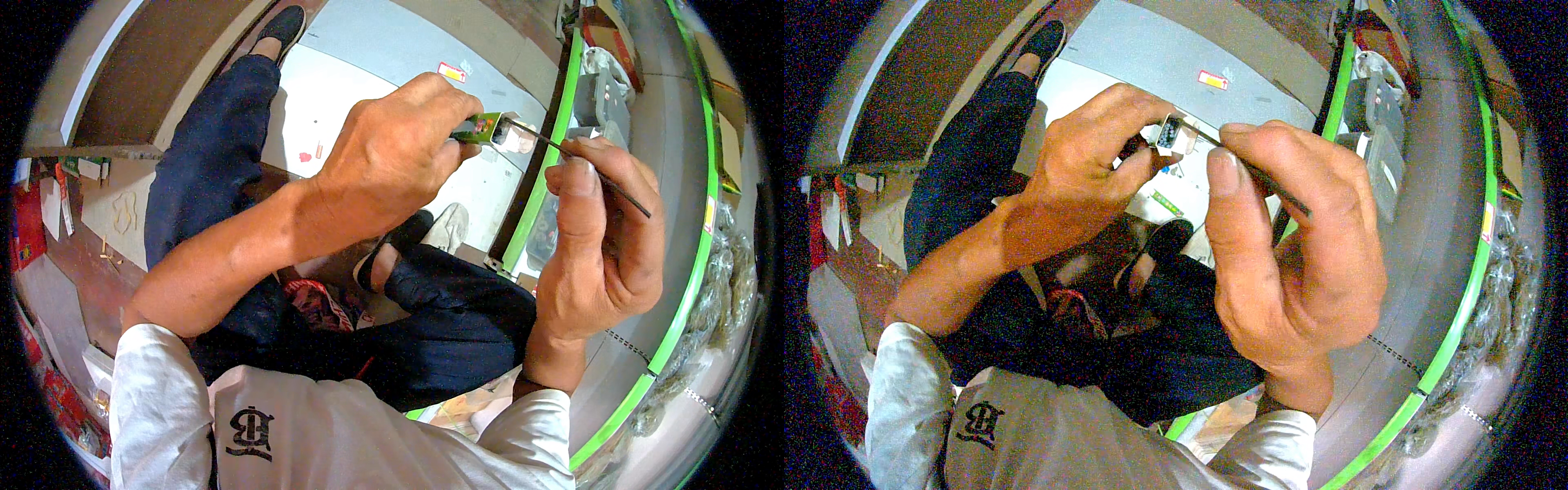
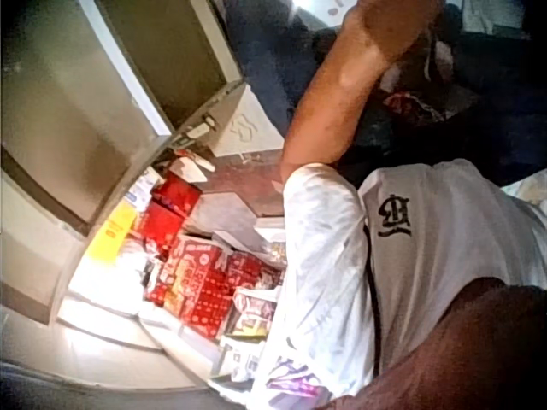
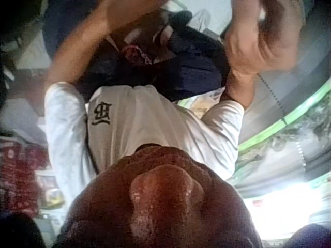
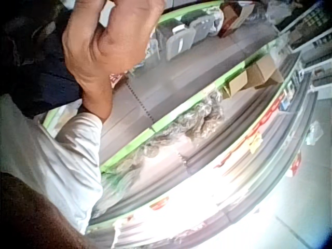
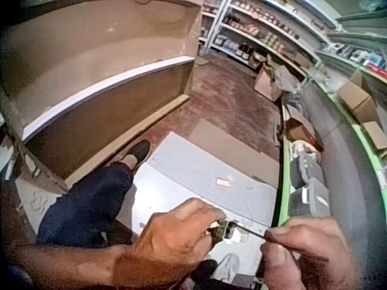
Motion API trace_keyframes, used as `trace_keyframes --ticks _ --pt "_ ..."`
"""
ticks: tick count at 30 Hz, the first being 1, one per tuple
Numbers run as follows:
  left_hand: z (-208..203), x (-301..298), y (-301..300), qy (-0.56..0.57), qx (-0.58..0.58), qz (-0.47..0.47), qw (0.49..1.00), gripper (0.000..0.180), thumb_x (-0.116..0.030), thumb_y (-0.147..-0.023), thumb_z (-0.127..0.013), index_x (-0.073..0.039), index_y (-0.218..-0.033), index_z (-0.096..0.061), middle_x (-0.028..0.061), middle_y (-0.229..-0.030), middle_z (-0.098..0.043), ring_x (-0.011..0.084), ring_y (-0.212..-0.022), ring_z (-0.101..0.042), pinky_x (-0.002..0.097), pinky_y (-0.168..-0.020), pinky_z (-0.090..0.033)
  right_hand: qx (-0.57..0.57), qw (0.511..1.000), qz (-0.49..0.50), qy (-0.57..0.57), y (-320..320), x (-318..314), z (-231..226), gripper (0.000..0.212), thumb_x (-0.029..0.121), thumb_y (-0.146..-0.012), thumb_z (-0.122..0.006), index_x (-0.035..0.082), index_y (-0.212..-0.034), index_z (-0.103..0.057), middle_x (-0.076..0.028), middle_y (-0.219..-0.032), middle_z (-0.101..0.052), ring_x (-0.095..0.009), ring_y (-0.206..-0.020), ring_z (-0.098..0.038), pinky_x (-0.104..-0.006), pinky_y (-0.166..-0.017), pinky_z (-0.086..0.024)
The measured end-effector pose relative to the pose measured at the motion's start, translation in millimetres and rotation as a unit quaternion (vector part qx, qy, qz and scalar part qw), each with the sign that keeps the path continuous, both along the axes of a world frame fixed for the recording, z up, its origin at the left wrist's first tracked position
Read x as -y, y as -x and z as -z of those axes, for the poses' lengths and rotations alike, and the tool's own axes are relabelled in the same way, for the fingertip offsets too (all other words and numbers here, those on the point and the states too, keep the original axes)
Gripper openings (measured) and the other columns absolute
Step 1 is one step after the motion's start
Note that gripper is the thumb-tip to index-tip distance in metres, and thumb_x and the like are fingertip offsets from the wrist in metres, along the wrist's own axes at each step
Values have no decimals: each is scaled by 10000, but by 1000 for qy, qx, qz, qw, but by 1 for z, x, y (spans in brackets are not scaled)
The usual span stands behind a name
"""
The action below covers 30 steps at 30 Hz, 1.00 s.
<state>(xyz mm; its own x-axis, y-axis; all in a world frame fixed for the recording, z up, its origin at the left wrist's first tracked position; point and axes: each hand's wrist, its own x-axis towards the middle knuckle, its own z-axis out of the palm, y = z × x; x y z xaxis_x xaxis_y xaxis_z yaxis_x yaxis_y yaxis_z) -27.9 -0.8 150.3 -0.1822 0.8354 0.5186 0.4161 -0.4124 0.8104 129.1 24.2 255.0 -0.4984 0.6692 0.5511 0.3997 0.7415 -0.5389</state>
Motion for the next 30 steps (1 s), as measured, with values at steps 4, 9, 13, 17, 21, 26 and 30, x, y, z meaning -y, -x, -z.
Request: trace_keyframes --ticks 4,9,13,17,21,26,30 --pt "4 -2 -2 -6 -11 0 1000 255 10 -771 -729 16 -1013 -646 182 -938 -636 380 -798 -662 431 -664 -555 66 995 -13 -70 -2 0 -2 182 -69 -881 -686 -59 -1063 -686 -163 -1008 -688 -207 -909 -667 -296 -788 -542" --pt "7 -2 0 16 -57 -4 998 301 30 -785 -653 -37 -1079 -666 140 -1031 -675 295 -889 -692 357 -766 -577 97 992 -23 -81 -4 0 -2 176 -69 -857 -712 -47 -1031 -705 -146 -998 -695 -215 -924 -664 -288 -801 -530" --pt "9 -2 -1 17 -62 -2 998 297 15 -791 -651 -41 -1083 -666 144 -1046 -674 309 -914 -688 364 -789 -575 119 990 -14 -70 -5 -3 1 191 -53 -840 -736 -25 -1028 -713 -130 -980 -693 -188 -891 -659 -282 -782 -529" --pt "9 -3 -2 -7 -81 -3 997 243 3 -800 -677 -11 -1041 -653 161 -988 -650 347 -844 -673 403 -701 -562 106 994 15 -8 -6 -6 7 240 -43 -828 -755 -12 -1061 -708 -109 -981 -686 -162 -871 -652 -273 -769 -528" --pt "8 -3 -2 13 -46 1 999 214 -2 -802 -695 14 -1010 -649 176 -948 -638 371 -803 -662 430 -668 -551 70 997 20 30 -8 -5 9 278 -44 -830 -754 -19 -1100 -694 -103 -1003 -684 -161 -882 -652 -263 -771 -527" --pt "9 -3 0 21 -48 11 999 207 -5 -804 -699 21 -1004 -652 180 -938 -639 370 -797 -660 429 -678 -547 50 999 2 -6 -10 -5 7 253 -60 -849 -723 -28 -1099 -699 -128 -1032 -694 -194 -958 -654 -285 -838 -519" --pt "11 -4 2 2 -73 11 997 205 -17 -806 -707 19 -1002 -655 180 -925 -639 371 -797 -658 424 -677 -543 83 994 -19 -73 -13 -11 2 233 -67 -843 -717 -30 -1073 -712 -142 -1046 -698 -220 -1000 -653 -303 -900 -501"
